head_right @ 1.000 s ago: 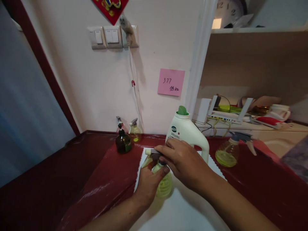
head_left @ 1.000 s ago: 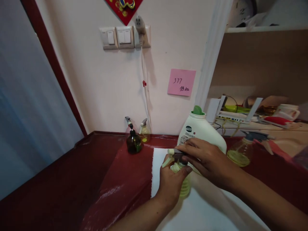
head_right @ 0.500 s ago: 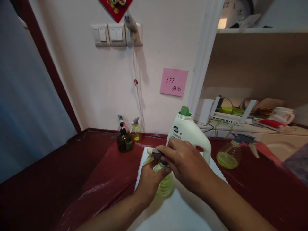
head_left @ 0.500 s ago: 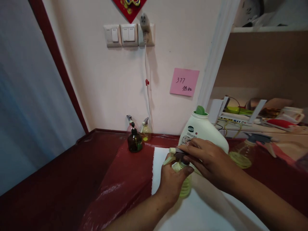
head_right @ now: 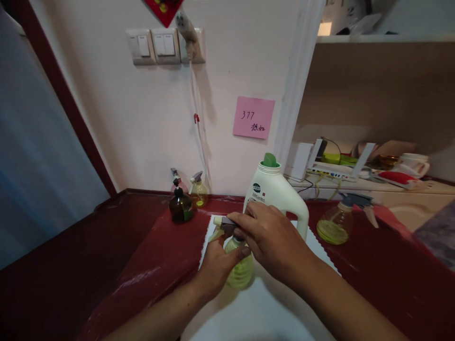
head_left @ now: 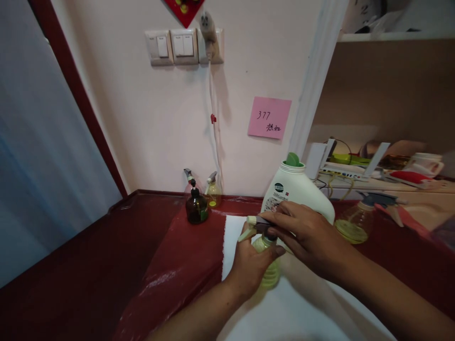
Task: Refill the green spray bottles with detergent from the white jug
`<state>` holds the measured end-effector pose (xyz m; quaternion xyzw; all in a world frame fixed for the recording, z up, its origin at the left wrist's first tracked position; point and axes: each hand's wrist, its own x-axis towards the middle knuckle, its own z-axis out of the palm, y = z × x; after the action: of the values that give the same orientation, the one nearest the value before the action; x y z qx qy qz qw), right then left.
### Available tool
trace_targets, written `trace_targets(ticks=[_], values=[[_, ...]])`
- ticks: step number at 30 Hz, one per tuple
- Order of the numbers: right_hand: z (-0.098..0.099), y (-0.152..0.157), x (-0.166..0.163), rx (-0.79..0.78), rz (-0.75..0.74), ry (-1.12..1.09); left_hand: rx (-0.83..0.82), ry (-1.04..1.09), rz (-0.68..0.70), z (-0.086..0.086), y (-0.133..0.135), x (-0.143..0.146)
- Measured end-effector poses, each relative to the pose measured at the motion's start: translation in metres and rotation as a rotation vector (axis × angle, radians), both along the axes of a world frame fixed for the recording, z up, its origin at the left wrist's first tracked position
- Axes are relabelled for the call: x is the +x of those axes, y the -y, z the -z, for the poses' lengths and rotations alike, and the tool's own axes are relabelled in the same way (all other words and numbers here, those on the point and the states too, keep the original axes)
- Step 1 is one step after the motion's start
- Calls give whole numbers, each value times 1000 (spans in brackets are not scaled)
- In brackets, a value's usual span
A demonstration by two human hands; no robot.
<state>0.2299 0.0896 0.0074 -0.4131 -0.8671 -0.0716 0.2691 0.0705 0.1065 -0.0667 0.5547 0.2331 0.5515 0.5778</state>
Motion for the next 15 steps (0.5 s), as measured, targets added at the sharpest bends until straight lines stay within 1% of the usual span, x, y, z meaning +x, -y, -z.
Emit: trace_targets(ticks=[4,8,10,13,15], values=[[2,-1,-1,-5,13,-18,-41,18,45,3,-4,0],[3,-1,-1,-22,25,-20,66,-100,46,11,-6,-8],[3,-1,-1,-31,28,-23,90,-135,51,12,-5,-10],[2,0,-1,-24,32,-20,28,-102,102,10,-4,-9],[2,0,-1,-13,31,-14,-19,-52,112,6,-3,-6]])
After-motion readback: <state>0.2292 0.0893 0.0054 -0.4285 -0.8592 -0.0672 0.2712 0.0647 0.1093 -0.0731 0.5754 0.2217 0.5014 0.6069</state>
